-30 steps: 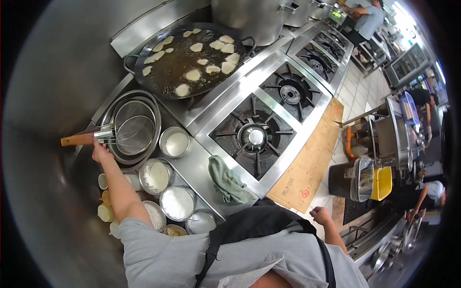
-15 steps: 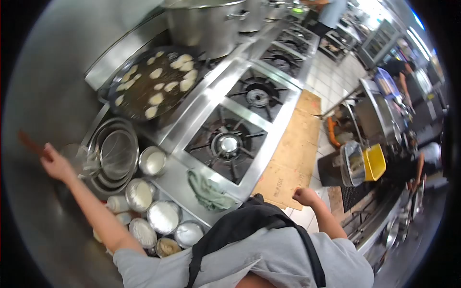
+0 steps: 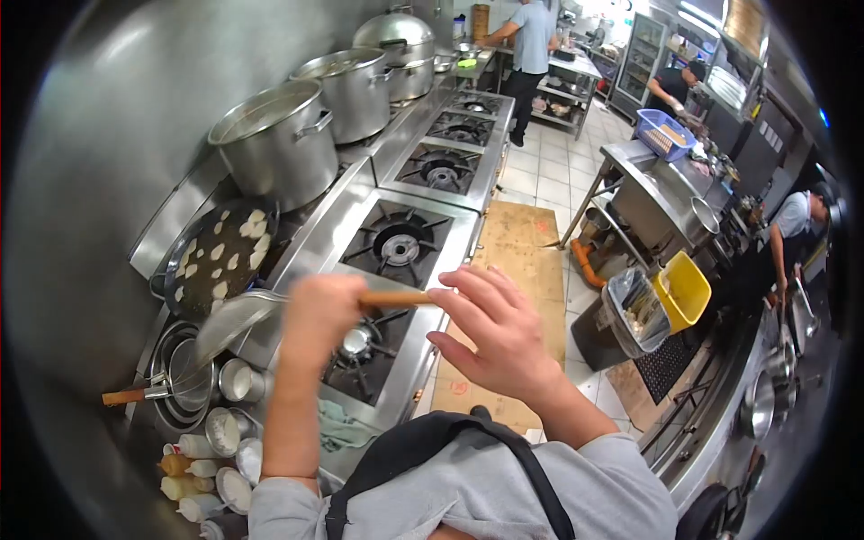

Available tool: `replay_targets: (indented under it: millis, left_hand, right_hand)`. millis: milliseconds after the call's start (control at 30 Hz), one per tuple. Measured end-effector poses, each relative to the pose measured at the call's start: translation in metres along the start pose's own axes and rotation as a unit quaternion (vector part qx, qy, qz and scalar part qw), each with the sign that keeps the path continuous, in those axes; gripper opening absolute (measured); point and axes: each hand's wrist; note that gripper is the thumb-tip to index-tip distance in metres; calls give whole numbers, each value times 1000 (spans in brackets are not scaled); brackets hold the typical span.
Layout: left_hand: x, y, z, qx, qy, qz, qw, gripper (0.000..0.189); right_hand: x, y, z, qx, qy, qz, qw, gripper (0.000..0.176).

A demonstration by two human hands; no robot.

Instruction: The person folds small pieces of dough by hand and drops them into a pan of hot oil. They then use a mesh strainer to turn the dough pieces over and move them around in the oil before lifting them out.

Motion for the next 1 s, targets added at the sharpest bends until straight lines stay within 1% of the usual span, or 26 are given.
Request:
replay_targets:
  millis: [33, 67, 100, 133, 200, 233, 267, 333, 367, 400, 433, 467, 500, 533, 567, 600, 667, 700, 733, 800, 833, 900, 967, 1000]
  left_hand:
    - [13, 26, -20, -19, 23, 48, 998, 11]
    - [25, 49, -40, -37, 46, 97, 994, 12]
    - [38, 74, -59, -70, 78, 88, 991, 13]
    - [48, 93, -77, -104, 111, 80, 985, 13]
    - [66, 113, -108, -115, 189, 40, 974, 15]
    - [74, 118, -123, -124, 214, -67, 966, 21]
    - [86, 110, -132, -125, 212, -68, 967, 21]
    - [109, 69, -151, -220, 206, -123, 945, 27]
    - [119, 42, -158, -203, 207, -179, 940, 26]
    - [127, 20, -164, -221, 213, -247, 919, 23]
    - [135, -2, -172, -235, 223, -299, 898, 21]
    - [139, -28, -180, -266, 228, -311, 883, 19]
    - [143, -44, -190, -291, 234, -340, 863, 19]
    - [145, -49, -198, -291, 250, -375, 844, 23]
    - [148, -54, -207, -291, 268, -410, 822, 27]
    - [150, -65, -218, -290, 270, -414, 820, 27]
    - [152, -86, -235, -293, 281, -377, 832, 28]
    - [154, -68, -229, -309, 327, -443, 776, 23]
    - [144, -69, -232, -308, 332, -444, 774, 23]
    - [121, -80, -241, -298, 252, -412, 823, 23]
    - [111, -83, -241, -296, 252, -412, 824, 23]
    - [94, -88, -237, -296, 269, -384, 832, 23]
    - [71, -89, -232, -274, 264, -393, 837, 22]
    - [55, -89, -228, -251, 262, -400, 842, 21]
  right_hand:
    - [-9, 4, -26, -10, 6, 41, 999, 32]
    - [-21, 1, -45, -10, 4, 35, 999, 32]
    - [-37, -4, -62, -44, 133, 209, 968, 25]
    - [-55, -8, -80, -74, 258, 373, 888, 20]
    - [-101, -4, -131, -44, 279, 334, 899, 18]
    - [-119, -7, -149, -32, 322, 344, 881, 18]
    - [-141, -11, -166, -18, 366, 355, 860, 18]
    - [-198, -3, -205, 8, 463, 357, 811, 22]
    - [-225, 0, -222, 10, 463, 360, 810, 22]
    - [-250, 3, -235, 98, 567, 343, 742, 20]
    - [-266, 3, -242, 183, 660, 319, 655, 19]
    - [-271, -1, -245, 183, 661, 326, 651, 19]
    - [-274, -3, -247, 259, 708, 292, 589, 17]
    - [-273, -3, -250, 330, 745, 252, 522, 15]
    - [-268, -4, -254, 328, 746, 251, 522, 14]
    - [-264, -2, -261, 327, 745, 249, 525, 14]
    - [-256, 7, -271, 355, 727, 234, 539, 15]
    - [-243, 9, -271, 353, 707, 233, 566, 16]
    - [-228, 13, -271, 354, 706, 230, 569, 16]
    - [-198, 18, -268, 370, 687, 220, 585, 18]
    - [-184, 22, -261, 371, 686, 221, 586, 18]
    - [-151, 26, -252, 398, 658, 194, 610, 20]
    - [-120, 32, -240, 388, 636, 169, 645, 20]
    - [-99, 30, -229, 400, 626, 170, 648, 19]
Point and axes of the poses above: each hand's wrist, its own x-axis towards the middle knuckle, its own y-axis out of the palm, z = x × y, and after that the axes turned 15 degrees about y, right-handed
